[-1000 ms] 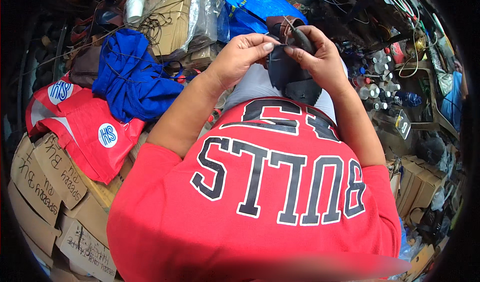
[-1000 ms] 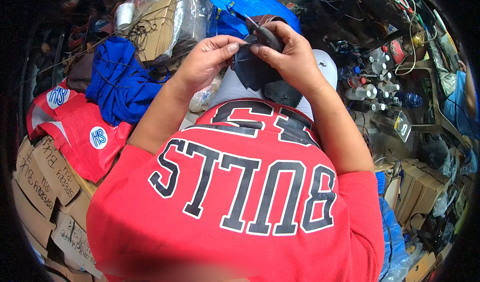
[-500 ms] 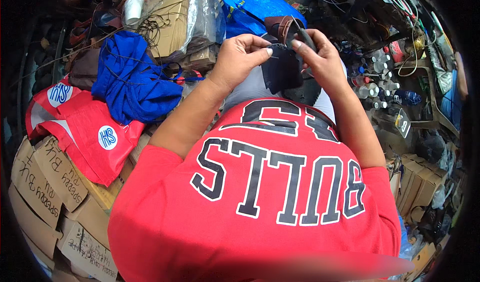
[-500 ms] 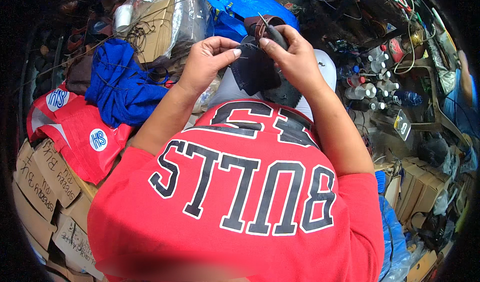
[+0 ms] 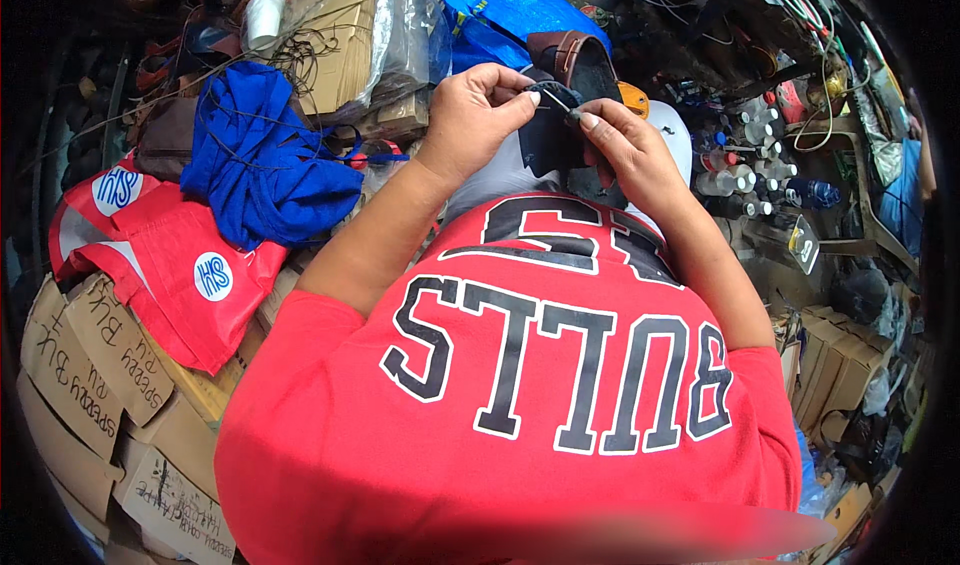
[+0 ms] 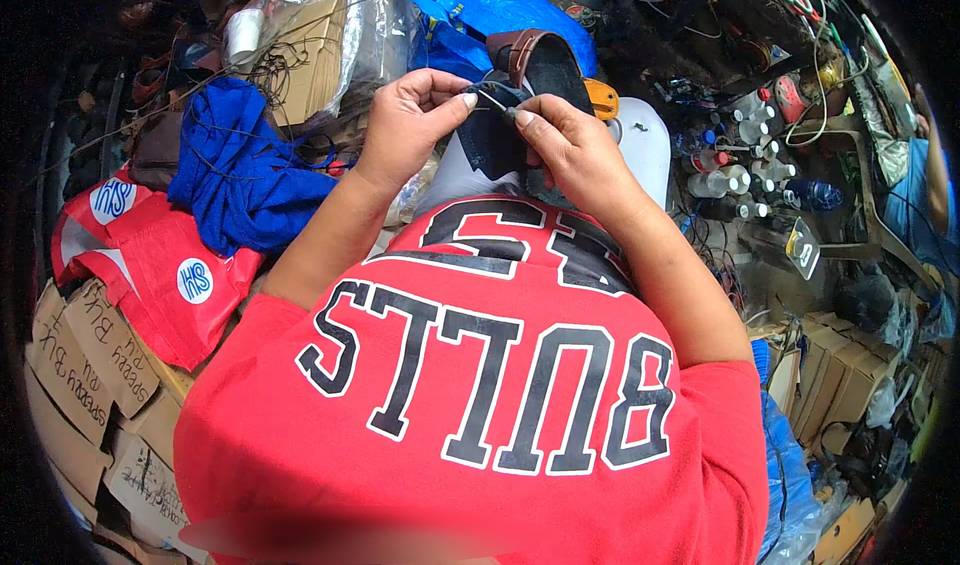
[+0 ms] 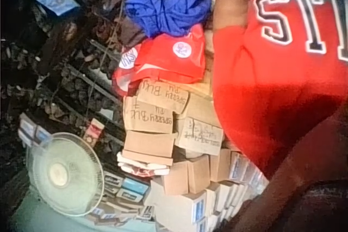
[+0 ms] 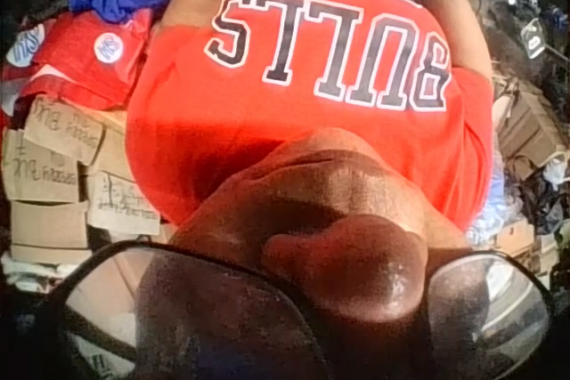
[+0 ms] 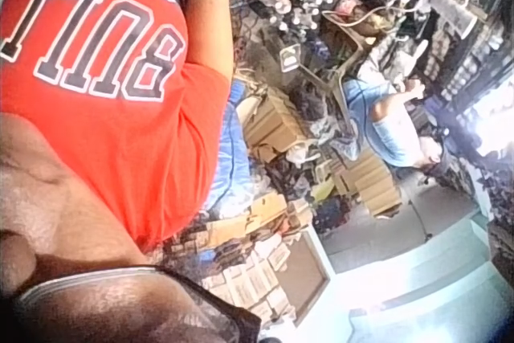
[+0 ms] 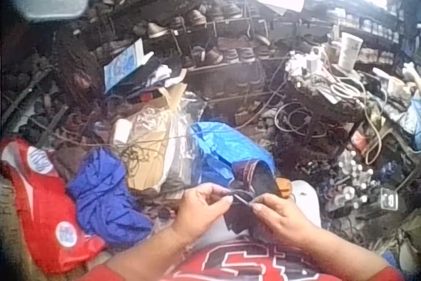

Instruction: Trimming excess material from leather shoe components using scissors.

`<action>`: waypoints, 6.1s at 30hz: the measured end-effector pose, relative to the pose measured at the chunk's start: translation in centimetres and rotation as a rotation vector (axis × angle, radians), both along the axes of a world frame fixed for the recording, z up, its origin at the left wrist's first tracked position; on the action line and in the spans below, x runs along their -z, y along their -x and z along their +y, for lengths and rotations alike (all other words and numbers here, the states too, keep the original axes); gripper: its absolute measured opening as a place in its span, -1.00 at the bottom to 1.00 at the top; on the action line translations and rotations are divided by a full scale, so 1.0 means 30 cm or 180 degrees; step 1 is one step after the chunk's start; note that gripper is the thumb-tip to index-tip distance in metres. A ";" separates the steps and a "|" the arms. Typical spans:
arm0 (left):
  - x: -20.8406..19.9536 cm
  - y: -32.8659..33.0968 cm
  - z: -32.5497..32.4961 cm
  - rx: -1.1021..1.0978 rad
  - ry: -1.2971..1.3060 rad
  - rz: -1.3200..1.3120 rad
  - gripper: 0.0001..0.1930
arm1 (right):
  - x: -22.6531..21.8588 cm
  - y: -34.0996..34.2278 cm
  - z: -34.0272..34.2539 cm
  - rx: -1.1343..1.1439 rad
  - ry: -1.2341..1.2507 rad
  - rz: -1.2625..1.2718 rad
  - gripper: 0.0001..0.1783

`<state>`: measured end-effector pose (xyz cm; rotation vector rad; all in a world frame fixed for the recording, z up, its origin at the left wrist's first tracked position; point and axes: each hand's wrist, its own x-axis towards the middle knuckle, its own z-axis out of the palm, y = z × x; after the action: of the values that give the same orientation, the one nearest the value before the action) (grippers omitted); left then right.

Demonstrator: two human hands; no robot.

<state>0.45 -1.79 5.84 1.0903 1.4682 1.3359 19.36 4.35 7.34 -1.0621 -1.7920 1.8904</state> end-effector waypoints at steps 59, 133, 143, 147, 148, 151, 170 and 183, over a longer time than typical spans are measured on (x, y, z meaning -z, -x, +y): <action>-0.023 -0.012 0.005 0.0296 0.0001 -0.0641 -0.82 | 0.000 0.012 0.020 0.0118 0.0713 0.0732 -0.71; -0.064 -0.026 0.042 0.0567 -0.0104 -0.0217 -0.80 | 0.015 -0.030 0.051 0.0028 0.0291 0.0663 -0.71; -0.103 -0.025 0.047 0.0959 -0.0018 -0.0311 -0.84 | 0.028 -0.036 0.030 -0.0079 0.1205 0.1649 -0.68; -0.133 -0.022 0.047 0.1081 -0.0030 -0.0430 -0.83 | 0.019 -0.056 0.044 -0.0188 0.1254 0.1777 -0.67; -0.133 -0.014 0.044 0.1104 0.0030 -0.0528 -0.83 | 0.009 -0.060 0.051 -0.0271 0.1037 0.1619 -0.67; -0.112 -0.001 0.052 0.0978 0.0056 -0.0632 -0.82 | -0.010 -0.064 0.071 -0.0230 0.0466 0.0838 -0.69; -0.102 -0.022 0.061 0.0433 -0.0869 0.1255 -0.70 | -0.001 -0.011 0.091 0.0406 0.0437 0.1047 -0.70; -0.136 -0.005 0.077 0.1098 -0.0023 0.1179 -0.88 | -0.026 0.005 0.063 0.0159 -0.0351 0.0873 -0.65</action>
<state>0.59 0.53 9.93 1.5775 1.4460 0.9314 19.22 6.24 8.14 -0.7608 -1.6752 1.7866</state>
